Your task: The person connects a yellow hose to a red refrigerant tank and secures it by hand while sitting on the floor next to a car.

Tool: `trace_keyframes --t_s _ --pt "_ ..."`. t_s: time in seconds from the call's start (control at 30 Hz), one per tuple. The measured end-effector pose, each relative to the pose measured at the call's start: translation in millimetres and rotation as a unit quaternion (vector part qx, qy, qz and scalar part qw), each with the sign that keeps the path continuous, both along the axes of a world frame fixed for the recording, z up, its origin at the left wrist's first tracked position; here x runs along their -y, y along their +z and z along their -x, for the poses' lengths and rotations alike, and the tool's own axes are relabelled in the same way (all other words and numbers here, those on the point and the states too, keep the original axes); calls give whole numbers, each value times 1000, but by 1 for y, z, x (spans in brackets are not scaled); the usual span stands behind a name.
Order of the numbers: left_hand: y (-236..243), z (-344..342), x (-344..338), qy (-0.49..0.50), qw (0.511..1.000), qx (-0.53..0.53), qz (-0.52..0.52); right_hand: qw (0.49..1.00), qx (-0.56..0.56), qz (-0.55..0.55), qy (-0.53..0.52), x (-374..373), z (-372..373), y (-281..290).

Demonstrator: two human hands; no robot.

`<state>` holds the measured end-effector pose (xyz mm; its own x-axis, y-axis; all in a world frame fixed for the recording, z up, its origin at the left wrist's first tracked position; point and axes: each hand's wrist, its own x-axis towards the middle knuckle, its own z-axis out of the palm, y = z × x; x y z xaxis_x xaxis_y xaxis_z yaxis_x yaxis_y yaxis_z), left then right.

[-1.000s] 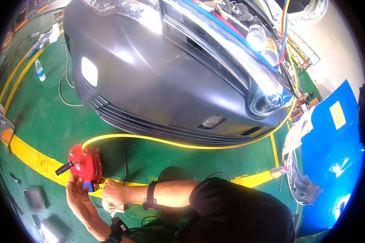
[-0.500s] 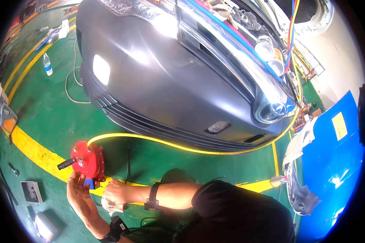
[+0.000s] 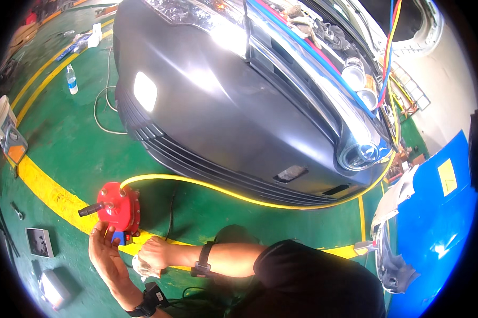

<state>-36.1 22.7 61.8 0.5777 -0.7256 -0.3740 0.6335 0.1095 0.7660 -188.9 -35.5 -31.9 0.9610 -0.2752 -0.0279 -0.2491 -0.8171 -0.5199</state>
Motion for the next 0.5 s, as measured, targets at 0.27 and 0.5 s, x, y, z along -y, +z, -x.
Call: trace_keyframes --t_s 0.27,0.5 --pt "-3 -2 -2 -21 1000 10 10 1000 -11 11 -7 2 -3 2" --pt "-2 -2 0 -25 1000 4 7 997 64 22 -23 1 3 -5"
